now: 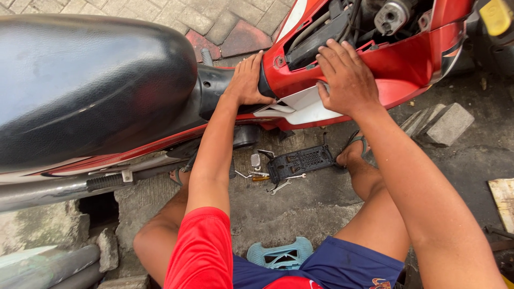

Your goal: Removing the side fairing of a motorcycle using a screwdriver and wrenches to access internal components.

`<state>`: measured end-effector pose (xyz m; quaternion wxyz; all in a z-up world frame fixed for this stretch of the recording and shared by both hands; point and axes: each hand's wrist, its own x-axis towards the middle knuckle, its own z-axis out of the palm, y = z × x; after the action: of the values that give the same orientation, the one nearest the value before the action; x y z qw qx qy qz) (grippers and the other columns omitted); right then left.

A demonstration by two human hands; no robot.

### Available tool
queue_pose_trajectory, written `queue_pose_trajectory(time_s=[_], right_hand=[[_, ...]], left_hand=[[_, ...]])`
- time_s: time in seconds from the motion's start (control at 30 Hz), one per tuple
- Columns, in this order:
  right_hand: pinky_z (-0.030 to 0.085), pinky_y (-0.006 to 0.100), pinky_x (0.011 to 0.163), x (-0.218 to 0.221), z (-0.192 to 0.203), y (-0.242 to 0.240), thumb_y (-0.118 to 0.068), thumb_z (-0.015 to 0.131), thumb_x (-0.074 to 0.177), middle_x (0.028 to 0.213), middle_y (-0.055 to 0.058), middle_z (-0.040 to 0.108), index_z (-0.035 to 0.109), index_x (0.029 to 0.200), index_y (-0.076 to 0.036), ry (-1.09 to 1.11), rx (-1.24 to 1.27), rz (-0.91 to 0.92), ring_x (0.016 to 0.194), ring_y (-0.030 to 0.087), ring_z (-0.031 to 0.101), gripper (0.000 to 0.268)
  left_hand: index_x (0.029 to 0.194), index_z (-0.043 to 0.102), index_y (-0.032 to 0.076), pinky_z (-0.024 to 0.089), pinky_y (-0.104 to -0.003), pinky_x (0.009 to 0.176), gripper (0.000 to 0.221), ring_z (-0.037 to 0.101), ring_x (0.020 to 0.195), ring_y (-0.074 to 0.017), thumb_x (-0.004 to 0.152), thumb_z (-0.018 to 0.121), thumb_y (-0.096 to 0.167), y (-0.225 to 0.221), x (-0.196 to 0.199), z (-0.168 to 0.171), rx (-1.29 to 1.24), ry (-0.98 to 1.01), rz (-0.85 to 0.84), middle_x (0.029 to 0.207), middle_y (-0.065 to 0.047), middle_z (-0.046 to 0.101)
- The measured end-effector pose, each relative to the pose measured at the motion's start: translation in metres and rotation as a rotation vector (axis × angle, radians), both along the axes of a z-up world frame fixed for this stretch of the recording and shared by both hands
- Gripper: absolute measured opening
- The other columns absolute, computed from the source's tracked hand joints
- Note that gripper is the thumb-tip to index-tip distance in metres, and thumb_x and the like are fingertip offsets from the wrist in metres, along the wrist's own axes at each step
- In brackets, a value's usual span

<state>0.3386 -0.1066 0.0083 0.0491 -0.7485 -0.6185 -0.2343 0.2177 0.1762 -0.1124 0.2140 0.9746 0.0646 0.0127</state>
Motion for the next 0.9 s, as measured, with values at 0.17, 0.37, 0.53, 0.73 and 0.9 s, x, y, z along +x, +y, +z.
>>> queue_pose_trajectory(time_s=[0.17,0.37,0.53,0.73,0.9], right_hand=[[0.033,0.042,0.128,-0.001,-0.001,-0.001,-0.028,0.073,0.091,0.147,0.013,0.065,0.070,0.139,0.001,-0.040,0.028,0.014,0.145,0.030,0.052,0.056],[0.033,0.041,0.129,0.001,-0.003,-0.003,-0.028,0.072,0.091,0.147,0.012,0.066,0.070,0.140,0.000,-0.055,0.033,-0.001,0.145,0.029,0.052,0.056],[0.033,0.040,0.130,0.002,-0.006,-0.003,-0.031,0.072,0.091,0.147,0.011,0.067,0.070,0.140,-0.002,-0.112,0.042,-0.014,0.146,0.027,0.053,0.056],[0.032,0.040,0.130,0.004,-0.010,-0.004,-0.031,0.071,0.091,0.148,0.011,0.066,0.069,0.140,-0.001,-0.077,0.033,-0.009,0.147,0.028,0.051,0.058],[0.031,0.038,0.131,0.004,-0.010,-0.003,-0.035,0.070,0.090,0.149,0.008,0.066,0.070,0.141,-0.005,-0.142,0.032,-0.030,0.148,0.025,0.051,0.059]], left_hand=[[0.163,0.001,0.005,0.005,-0.064,0.123,0.146,0.012,0.157,-0.0399,0.068,0.070,0.092,-0.010,-0.011,0.019,0.146,0.190,0.084,0.171,-0.020,0.014],[0.157,0.027,-0.001,0.028,-0.058,0.118,0.098,0.032,0.148,-0.0418,0.099,0.046,0.076,-0.002,-0.071,0.030,0.336,0.017,0.464,0.162,-0.025,0.031],[0.159,0.024,-0.009,0.030,-0.045,0.122,0.099,0.029,0.151,-0.0379,0.102,0.053,0.067,0.012,-0.106,-0.014,0.622,0.054,0.473,0.165,-0.027,0.025],[0.161,0.016,-0.005,0.006,-0.057,0.127,0.106,0.004,0.155,-0.0462,0.097,0.047,0.074,0.002,-0.107,-0.002,0.275,0.068,0.419,0.169,-0.024,0.016],[0.163,0.007,-0.003,-0.003,-0.060,0.125,0.119,-0.012,0.152,-0.0517,0.089,0.044,0.084,0.009,-0.114,0.012,0.248,0.184,0.264,0.170,-0.026,0.008]])
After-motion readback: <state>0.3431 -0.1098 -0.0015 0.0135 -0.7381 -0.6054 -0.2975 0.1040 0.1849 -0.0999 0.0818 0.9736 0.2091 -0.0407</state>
